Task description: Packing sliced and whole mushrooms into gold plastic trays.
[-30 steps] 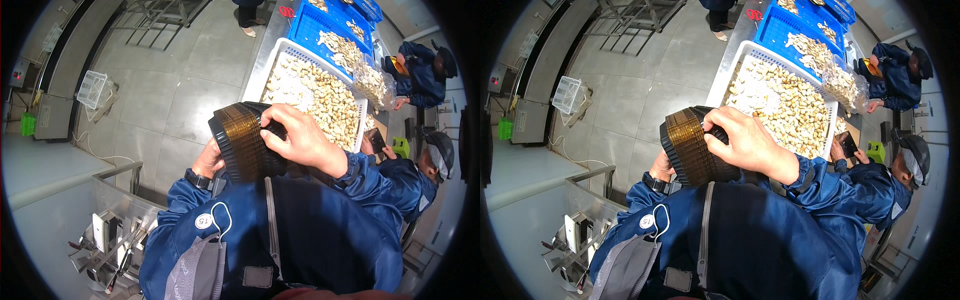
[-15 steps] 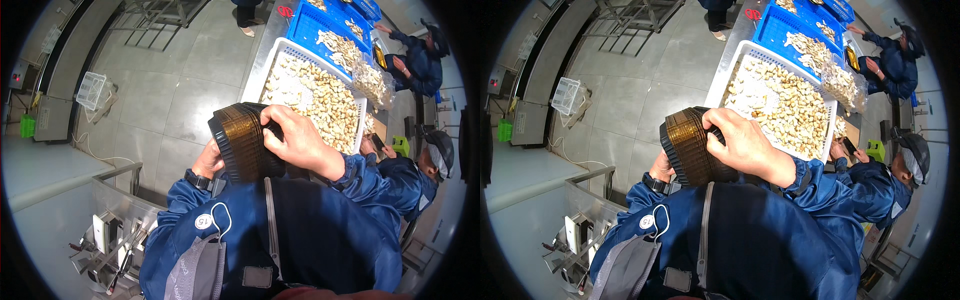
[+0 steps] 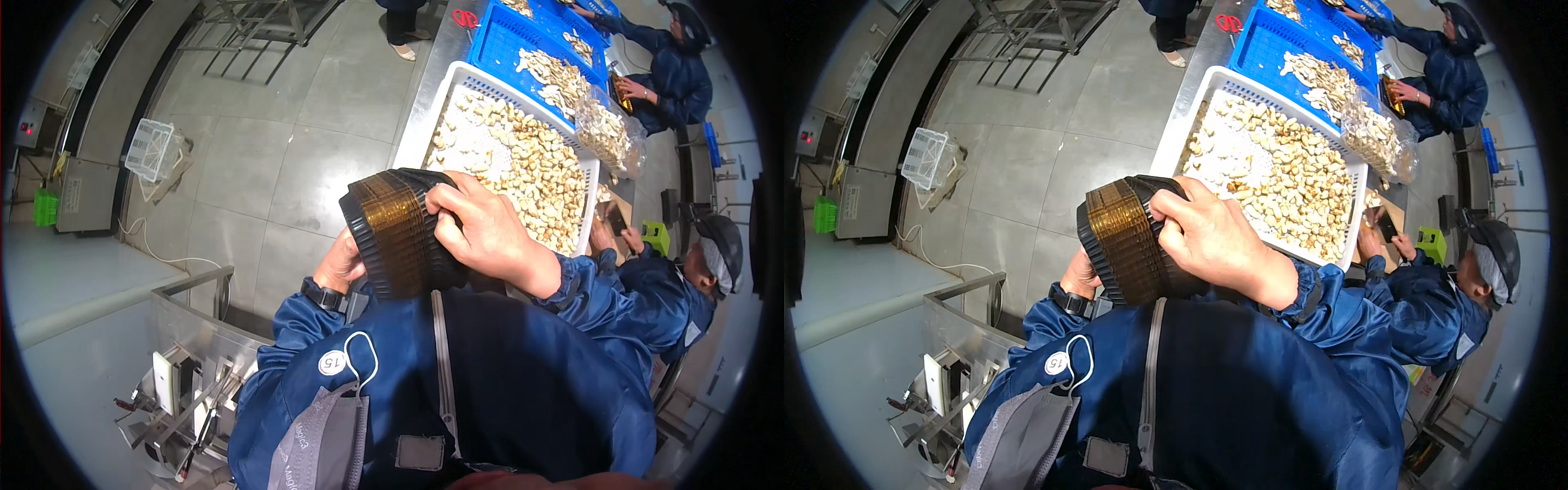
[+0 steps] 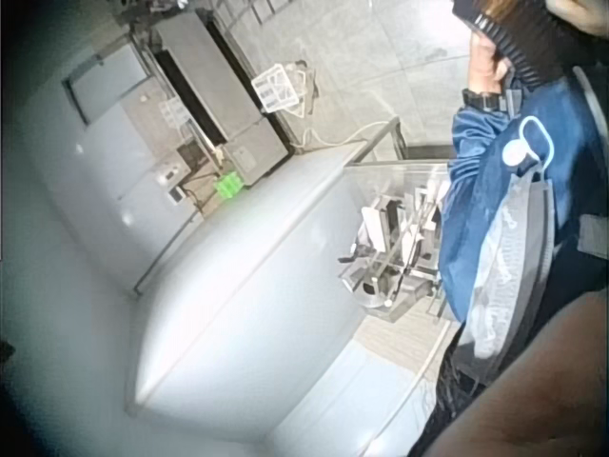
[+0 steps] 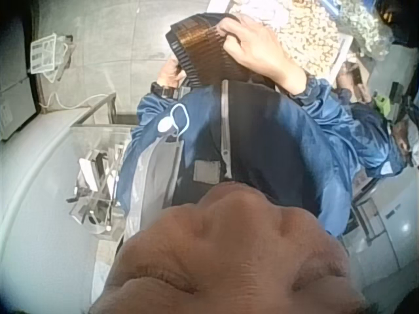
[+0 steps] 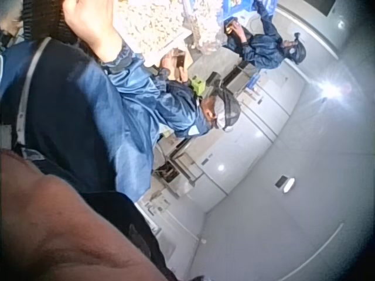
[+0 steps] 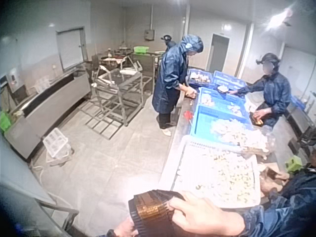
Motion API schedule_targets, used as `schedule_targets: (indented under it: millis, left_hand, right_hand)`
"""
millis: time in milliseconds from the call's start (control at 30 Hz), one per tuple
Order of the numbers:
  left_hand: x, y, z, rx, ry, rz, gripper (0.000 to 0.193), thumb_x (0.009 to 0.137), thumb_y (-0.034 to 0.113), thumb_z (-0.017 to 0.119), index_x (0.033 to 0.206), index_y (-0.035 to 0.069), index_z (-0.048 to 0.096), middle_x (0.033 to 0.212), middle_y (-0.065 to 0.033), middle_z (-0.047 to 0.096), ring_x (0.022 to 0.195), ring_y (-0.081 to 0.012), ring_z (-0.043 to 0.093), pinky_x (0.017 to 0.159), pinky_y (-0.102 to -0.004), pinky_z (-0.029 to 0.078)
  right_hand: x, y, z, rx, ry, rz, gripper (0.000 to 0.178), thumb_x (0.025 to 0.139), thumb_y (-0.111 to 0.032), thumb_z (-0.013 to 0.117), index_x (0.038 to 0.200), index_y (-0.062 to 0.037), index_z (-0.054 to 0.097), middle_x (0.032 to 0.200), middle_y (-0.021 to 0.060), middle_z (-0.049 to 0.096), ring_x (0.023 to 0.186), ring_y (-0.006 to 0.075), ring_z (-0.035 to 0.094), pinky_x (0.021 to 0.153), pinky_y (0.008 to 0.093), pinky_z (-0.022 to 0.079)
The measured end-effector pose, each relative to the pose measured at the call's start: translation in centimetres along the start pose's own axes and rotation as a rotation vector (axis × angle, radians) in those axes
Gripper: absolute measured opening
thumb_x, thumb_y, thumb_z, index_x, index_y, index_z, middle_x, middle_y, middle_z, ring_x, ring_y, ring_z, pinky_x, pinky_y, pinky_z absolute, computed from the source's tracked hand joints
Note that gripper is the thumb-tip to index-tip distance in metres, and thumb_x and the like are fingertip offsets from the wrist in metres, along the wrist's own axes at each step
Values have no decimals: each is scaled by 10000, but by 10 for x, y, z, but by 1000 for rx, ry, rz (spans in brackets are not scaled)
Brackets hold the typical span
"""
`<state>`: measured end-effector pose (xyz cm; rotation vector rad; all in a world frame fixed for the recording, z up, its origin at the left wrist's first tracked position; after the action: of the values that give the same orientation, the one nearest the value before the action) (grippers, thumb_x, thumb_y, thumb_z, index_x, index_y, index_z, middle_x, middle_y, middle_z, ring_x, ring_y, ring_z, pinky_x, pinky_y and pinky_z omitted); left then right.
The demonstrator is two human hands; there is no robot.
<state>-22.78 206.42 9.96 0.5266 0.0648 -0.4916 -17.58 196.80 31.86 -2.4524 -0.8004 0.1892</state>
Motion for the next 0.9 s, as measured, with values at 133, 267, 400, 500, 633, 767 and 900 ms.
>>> schedule_targets:
  millis: [133, 267, 400, 500, 633, 767, 900]
  left_hand:
    - [0, -1, -1, -12, 0, -7, 987, 750, 511, 855, 1476, 10, 410, 1444, -123, 517, 1330, -249, 518, 1131, -408, 430]
    - [0, 2, 4, -59, -31, 5, 898, 781, 424, 854, 1457, 5, 435, 1426, -124, 534, 1317, -244, 530, 1116, -401, 447]
    - [2, 1, -1, -68, -31, 11, 875, 783, 386, 857, 1449, 3, 439, 1420, -125, 536, 1306, -241, 538, 1108, -395, 455]
    - [0, 4, 0, -38, -5, 10, 890, 781, 395, 859, 1454, 2, 429, 1421, -126, 534, 1306, -243, 539, 1106, -396, 458]
    - [-2, 6, -1, -30, 8, 15, 900, 780, 401, 859, 1457, 1, 422, 1423, -127, 531, 1301, -246, 543, 1101, -395, 464]
    - [-2, 7, 2, -51, -39, 37, 898, 787, 394, 855, 1462, 0, 414, 1421, -134, 532, 1295, -248, 550, 1093, -392, 474]
    - [-1, 8, 1, -33, 7, 3, 879, 801, 368, 846, 1466, -2, 407, 1418, -141, 532, 1295, -250, 551, 1090, -393, 478]
  right_hand:
    - [1, 1, -1, 43, 24, -54, 121, 857, -146, 601, 963, -92, 625, 975, 146, 616, 845, 366, 647, 690, 459, 546]
    - [4, -2, -4, 75, 0, -38, 147, 863, -196, 643, 951, -80, 633, 949, 151, 616, 843, 362, 646, 706, 460, 540]
    - [5, 0, -2, 82, -3, -52, 143, 860, -194, 652, 944, -78, 640, 917, 144, 615, 836, 364, 647, 705, 457, 542]
    - [7, -2, -3, 74, 25, -100, 145, 857, -182, 651, 955, -76, 641, 909, 137, 621, 817, 371, 650, 699, 447, 547]
    - [9, -3, -4, 57, 1, -75, 140, 855, -174, 652, 954, -76, 639, 924, 133, 628, 833, 368, 657, 710, 444, 553]
    - [10, -2, -3, 65, -12, -61, 144, 853, -167, 654, 962, -76, 633, 950, 133, 634, 853, 366, 663, 730, 446, 557]
    - [11, -1, -5, 68, 2, -85, 192, 851, -162, 653, 1009, -71, 594, 954, 143, 631, 851, 373, 660, 747, 443, 553]
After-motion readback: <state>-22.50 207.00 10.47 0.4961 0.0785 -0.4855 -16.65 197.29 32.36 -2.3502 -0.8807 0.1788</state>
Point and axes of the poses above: each hand's wrist, its own x-axis towards the middle knuckle, its own z-axis out of the palm, y = z × x, the point moved 10 cm from there along x, towards the middle knuckle
